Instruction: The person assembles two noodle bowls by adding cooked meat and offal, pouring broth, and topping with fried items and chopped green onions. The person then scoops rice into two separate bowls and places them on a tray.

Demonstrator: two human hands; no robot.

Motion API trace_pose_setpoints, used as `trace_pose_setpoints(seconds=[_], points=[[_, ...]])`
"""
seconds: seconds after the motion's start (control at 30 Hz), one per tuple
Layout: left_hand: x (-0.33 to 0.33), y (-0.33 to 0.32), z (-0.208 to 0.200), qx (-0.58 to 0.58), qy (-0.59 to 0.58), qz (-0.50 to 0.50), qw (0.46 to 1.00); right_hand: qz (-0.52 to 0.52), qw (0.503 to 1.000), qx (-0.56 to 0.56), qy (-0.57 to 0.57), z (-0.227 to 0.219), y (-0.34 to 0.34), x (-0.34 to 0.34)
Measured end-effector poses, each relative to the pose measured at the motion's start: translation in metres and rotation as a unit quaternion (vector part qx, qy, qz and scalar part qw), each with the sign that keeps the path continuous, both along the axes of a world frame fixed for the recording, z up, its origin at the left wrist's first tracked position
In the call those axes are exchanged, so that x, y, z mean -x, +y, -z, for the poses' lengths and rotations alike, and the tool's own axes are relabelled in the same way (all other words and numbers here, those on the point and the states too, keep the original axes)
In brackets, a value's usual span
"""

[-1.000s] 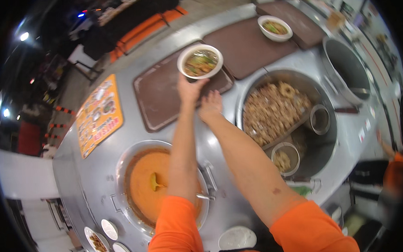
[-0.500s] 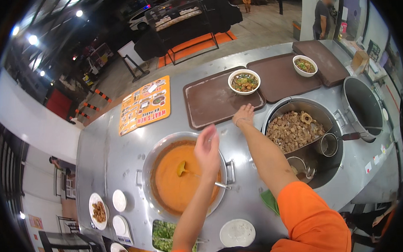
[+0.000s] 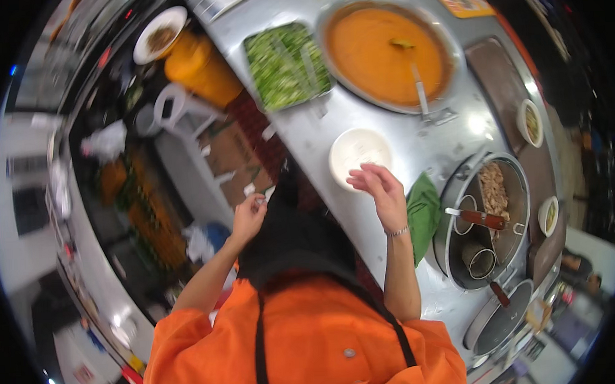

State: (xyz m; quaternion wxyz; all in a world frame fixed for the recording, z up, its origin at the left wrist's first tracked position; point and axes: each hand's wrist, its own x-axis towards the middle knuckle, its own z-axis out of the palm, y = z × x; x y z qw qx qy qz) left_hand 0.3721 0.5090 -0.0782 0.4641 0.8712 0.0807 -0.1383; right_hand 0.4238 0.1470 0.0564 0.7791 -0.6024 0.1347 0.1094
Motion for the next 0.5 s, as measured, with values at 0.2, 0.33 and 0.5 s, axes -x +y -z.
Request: trace_pose_setpoints(seconds=[0.2,0.33,0.5], points=[[0.195,0.134,0.134,-0.064,0.348,-0.254,0.9,-0.024,0.989,-0.057,0.136,0.004,0.012,0.129],[0.266,0.126,0.151,-0.033,0.403,-0.306,0.862,-0.125,0.985,0.049,0.109,0.005,0.032,0.086],[0.303,0.109,0.159,0.087,0.366,-0.447,0.812,-0.33,0.933,0.143,-0.012,0.042,0.128,-0.022]])
